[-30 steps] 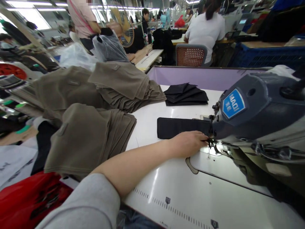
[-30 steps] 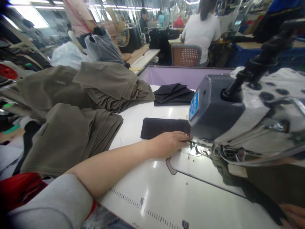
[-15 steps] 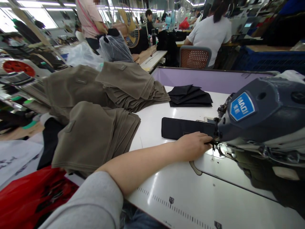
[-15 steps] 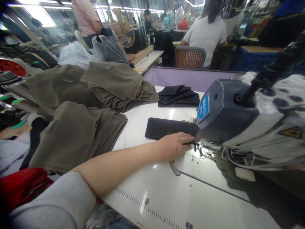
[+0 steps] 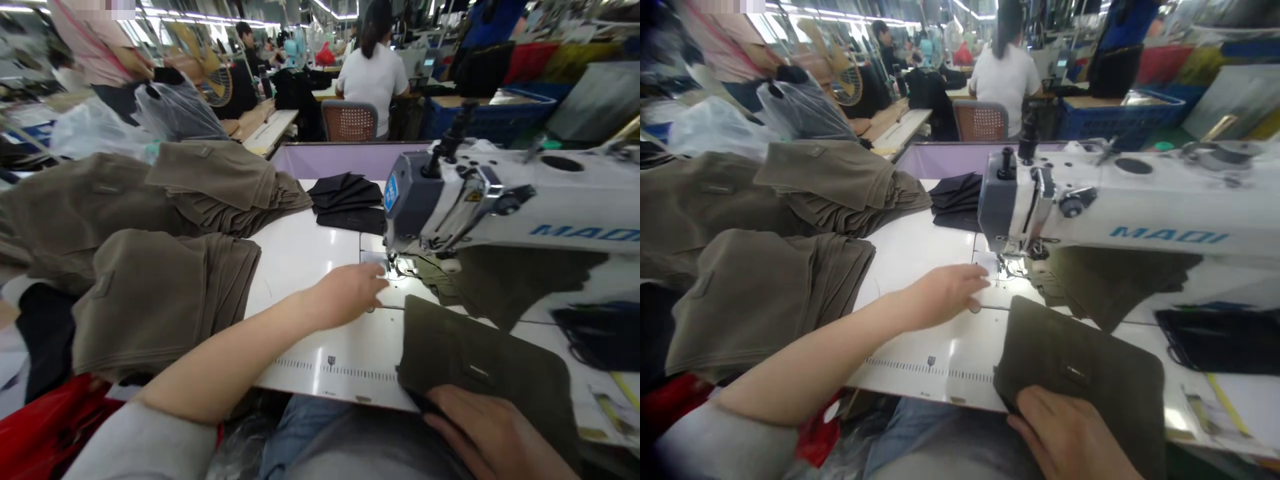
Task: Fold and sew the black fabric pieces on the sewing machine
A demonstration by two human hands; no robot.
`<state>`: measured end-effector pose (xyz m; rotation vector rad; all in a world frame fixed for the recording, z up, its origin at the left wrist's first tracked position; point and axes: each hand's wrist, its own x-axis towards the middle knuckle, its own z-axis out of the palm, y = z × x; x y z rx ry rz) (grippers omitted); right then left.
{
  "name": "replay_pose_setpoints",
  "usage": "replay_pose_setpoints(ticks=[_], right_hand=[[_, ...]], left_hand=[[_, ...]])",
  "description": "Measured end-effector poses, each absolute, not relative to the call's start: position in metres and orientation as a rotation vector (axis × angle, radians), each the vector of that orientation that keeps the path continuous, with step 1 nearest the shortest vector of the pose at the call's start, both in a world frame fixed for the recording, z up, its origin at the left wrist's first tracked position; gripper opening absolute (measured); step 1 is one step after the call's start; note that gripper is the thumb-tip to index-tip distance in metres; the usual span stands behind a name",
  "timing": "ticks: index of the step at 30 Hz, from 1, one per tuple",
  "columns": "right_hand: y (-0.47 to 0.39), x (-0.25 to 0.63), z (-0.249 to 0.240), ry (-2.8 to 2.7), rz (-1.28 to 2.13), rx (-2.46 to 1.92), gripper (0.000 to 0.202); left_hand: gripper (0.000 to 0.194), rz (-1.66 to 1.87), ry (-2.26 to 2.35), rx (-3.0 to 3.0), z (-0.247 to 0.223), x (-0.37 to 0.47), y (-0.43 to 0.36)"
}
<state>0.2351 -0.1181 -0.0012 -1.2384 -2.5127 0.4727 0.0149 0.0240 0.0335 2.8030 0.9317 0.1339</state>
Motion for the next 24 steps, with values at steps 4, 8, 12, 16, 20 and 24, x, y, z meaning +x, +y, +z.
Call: replay_pose_setpoints(ticks=[4,8,12,16,20,24], right_hand=[[-0.115,0.195,0.020,-2.412,0.793,-1.308,0.017],[-0.118,0.204,0.033,-2.336,1.014,-1.299,0.019],[-0.123,0.247,0.026,-2.279,1.041,-1.256,0.062],[-0.120,0.269,0.002,-2.218,0.704,-1.440,0.073],[-0.103,0.244,-0.012,-1.959,0.744,-1.690,0.030],[-0.094,0.221,-0.021,-1.653,0.624,-1.829,0.042]], left_hand=[[0.059,0.206,0.406,2.585,0.038,0.025,-0.043],[0.027,0.169,0.520,2.438,0.014,0.015,-0.063],[0.021,0.376,0.905,2.190,0.008,-0.026,-0.063],[0.023,0.512,1.318,1.918,0.012,-0.047,-0.064],[0.020,0.683,1.548,1.992,0.001,-0.037,-0.054],[0.013,0.766,1.685,2.038,-0.014,-0.030,-0.043]])
